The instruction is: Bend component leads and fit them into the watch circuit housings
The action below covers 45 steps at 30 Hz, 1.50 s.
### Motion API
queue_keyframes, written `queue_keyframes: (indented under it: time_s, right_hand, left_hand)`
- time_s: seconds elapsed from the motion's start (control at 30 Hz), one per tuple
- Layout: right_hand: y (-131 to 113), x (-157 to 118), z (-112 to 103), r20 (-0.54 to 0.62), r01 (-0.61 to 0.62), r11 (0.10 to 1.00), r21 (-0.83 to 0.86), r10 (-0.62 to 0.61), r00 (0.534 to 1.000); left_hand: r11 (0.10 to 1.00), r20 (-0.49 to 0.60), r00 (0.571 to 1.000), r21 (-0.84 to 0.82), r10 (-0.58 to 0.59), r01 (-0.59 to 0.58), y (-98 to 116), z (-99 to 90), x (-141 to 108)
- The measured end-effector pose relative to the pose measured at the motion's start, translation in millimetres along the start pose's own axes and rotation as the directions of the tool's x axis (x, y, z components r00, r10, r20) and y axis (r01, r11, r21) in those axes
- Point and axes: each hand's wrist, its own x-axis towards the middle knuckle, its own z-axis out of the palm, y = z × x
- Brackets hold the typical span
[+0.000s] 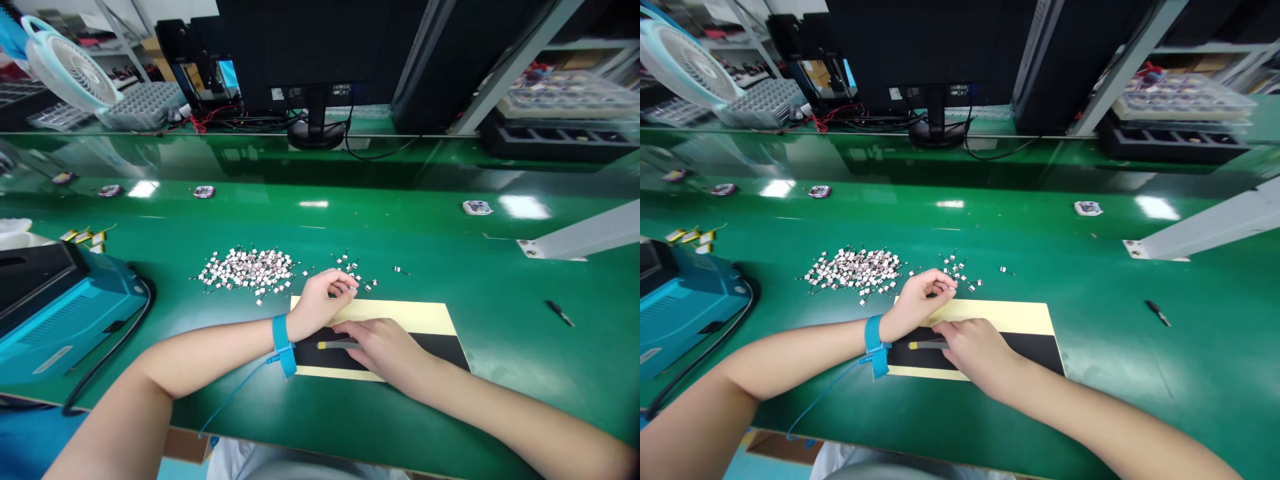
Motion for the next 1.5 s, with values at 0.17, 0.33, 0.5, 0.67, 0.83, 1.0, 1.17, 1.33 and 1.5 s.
queue_keyframes:
  time_s: [0.17,0.33,0.5,0.67,0.83,1.0,1.17,1.33,1.5]
  right_hand:
    - [2.5,2.7,-0.5,-0.031,-0.04,0.993,0.113,0.043,0.999]
    - [6.2,6.5,-2.6,-0.072,-0.067,0.954,0.292,0.091,0.993]
    - [13.2,4.6,-10.7,-0.12,-0.032,0.857,0.514,0.108,0.987]
    - [26.4,4.9,-13.8,-0.187,-0.018,0.743,0.669,0.192,0.963]
    - [34.0,9.6,-12.0,-0.244,0.011,0.644,0.765,0.274,0.93]
    - [32.2,11.3,-9.4,-0.256,0.037,0.588,0.808,0.294,0.921]
    - [28.5,11.7,-7.5,-0.25,0.029,0.566,0.824,0.316,0.915]
    - [25.9,12.2,-8.0,-0.245,0.024,0.554,0.832,0.328,0.912]
    - [22.6,13.3,-8.4,-0.244,0.024,0.548,0.836,0.332,0.911]
  left_hand:
    - [1.0,0.007,1.0,0.024,0.02,-0.02,1.3,-1.0,-0.6]
    - [0.993,0.016,0.996,0.087,0.083,-0.085,3.1,-2.4,-3.5]
    - [0.988,0.012,0.997,0.133,0.079,-0.08,7.6,-9.2,-4.9]
    - [0.848,0.081,0.939,0.409,0.334,-0.337,9.9,-21.6,-3.6]
    - [0.733,0.134,0.867,0.482,0.479,-0.48,5.3,-22.4,-6.0]
    - [0.737,0.105,0.865,0.479,0.491,-0.476,5.2,-18.5,-6.5]
    - [0.701,0.122,0.826,0.469,0.551,-0.537,6.1,-17.4,-5.6]
    - [0.664,0.128,0.794,0.48,0.594,-0.574,4.9,-17.2,-5.8]
    - [0.644,0.127,0.786,0.502,0.605,-0.577,4.8,-17.6,-6.5]
